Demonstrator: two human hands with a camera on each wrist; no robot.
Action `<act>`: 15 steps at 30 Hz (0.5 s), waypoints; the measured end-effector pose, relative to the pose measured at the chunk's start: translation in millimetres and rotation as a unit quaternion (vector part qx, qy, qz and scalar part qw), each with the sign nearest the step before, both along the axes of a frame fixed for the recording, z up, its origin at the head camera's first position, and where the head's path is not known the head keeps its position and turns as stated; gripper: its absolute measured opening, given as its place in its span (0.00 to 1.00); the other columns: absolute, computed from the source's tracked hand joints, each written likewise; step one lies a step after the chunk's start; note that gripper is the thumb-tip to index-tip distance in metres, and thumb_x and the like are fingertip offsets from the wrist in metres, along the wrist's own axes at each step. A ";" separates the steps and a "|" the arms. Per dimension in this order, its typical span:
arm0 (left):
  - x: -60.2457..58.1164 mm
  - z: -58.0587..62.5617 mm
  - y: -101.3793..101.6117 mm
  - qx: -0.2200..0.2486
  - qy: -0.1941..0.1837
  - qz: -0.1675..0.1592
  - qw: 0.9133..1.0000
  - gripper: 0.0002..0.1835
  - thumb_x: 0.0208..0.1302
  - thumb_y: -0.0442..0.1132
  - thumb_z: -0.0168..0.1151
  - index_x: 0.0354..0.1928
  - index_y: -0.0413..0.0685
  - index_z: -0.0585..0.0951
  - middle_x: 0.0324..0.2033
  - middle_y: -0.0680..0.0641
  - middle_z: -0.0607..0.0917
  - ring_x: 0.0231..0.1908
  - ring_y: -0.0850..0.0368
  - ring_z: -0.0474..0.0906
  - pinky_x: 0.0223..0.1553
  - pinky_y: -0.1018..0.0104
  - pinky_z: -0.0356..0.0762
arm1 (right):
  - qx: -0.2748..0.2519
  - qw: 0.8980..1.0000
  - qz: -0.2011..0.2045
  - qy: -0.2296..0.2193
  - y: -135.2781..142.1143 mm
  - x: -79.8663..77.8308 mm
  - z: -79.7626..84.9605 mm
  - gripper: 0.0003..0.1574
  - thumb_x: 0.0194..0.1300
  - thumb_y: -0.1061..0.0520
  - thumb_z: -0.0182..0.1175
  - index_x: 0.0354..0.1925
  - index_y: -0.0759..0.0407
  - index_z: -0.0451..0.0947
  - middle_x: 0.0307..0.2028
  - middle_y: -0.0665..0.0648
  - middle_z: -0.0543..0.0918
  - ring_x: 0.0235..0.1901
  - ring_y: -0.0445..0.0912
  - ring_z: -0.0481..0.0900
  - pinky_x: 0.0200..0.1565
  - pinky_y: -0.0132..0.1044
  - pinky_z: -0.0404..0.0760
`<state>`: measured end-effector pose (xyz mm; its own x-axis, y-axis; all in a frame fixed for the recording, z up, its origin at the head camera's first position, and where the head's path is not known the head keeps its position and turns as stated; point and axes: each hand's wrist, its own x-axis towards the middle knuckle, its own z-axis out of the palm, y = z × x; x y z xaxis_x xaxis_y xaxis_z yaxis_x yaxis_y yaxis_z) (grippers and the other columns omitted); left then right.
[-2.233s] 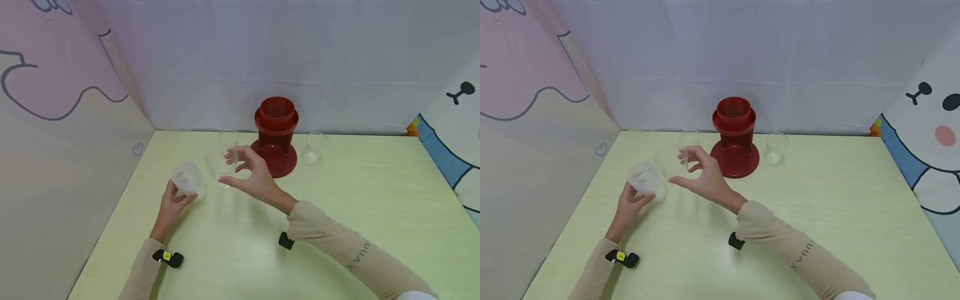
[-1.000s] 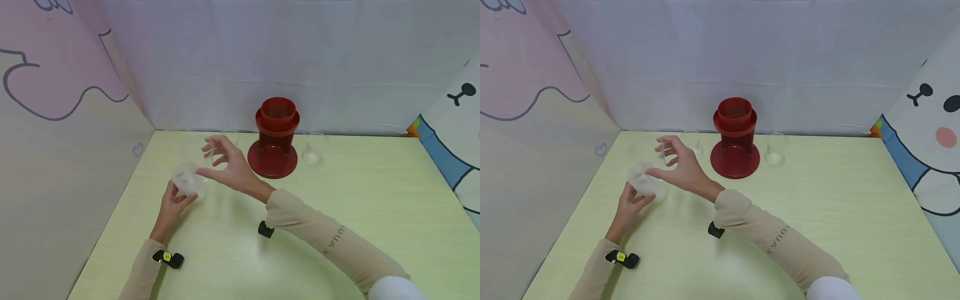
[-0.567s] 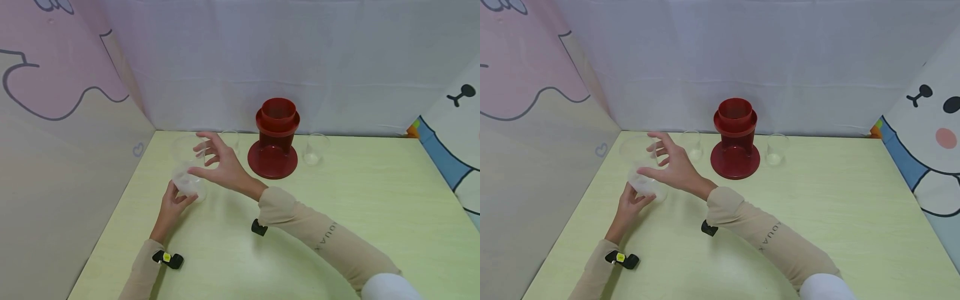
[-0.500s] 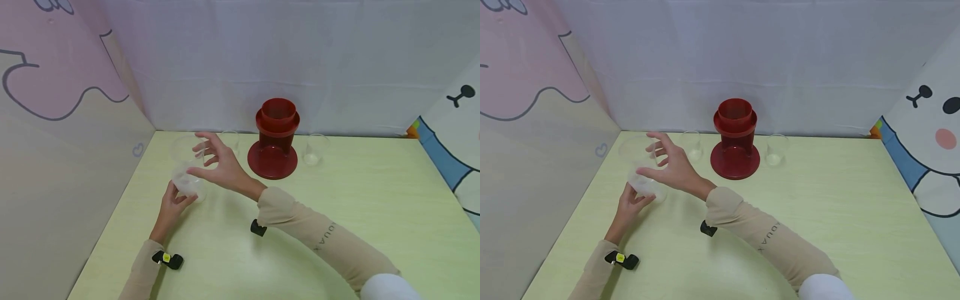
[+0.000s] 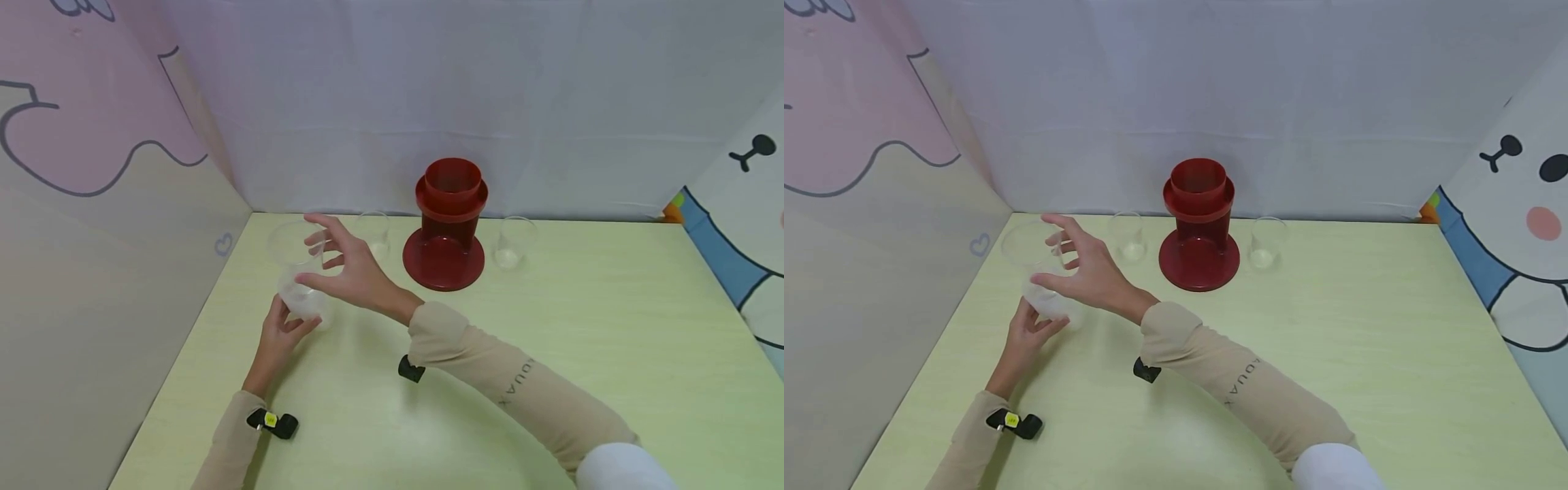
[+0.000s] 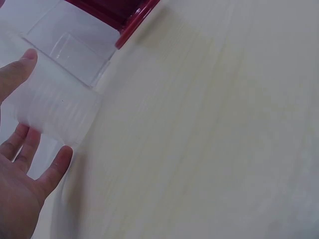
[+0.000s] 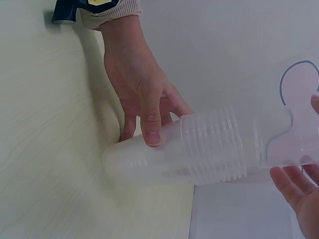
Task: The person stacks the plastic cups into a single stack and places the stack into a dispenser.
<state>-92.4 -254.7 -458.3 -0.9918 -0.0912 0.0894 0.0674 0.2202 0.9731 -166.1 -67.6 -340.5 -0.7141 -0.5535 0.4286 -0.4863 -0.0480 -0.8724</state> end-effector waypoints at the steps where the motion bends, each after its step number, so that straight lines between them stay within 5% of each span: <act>1: -0.1 0.0 0.0 -0.001 -0.001 0.000 1.000 0.40 0.58 0.34 0.67 0.69 0.50 0.57 0.63 0.47 0.66 0.61 0.51 0.63 0.49 0.74 0.75 | 0.001 1.000 0.000 0.000 -0.9 -1.0 -1.6 0.48 0.53 0.58 0.71 0.67 0.48 0.58 0.50 0.55 0.78 0.47 0.42 0.77 0.45 0.39 0.80; 15: -1.1 -1.7 -0.4 0.014 0.004 -0.003 1.000 0.39 0.57 0.32 0.67 0.68 0.50 0.59 0.62 0.49 0.66 0.60 0.55 0.65 0.48 0.71 0.76 | 0.030 0.999 0.019 0.014 -6.2 -4.3 -13.1 0.46 0.52 0.59 0.72 0.66 0.53 0.61 0.53 0.55 0.77 0.52 0.45 0.76 0.49 0.32 0.77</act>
<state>-93.5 -255.1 -460.0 -0.9916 -0.0872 0.0952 0.0770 0.1929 0.9782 -170.5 -73.9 -353.7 -0.6802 -0.6052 0.4135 -0.5090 -0.0160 -0.8606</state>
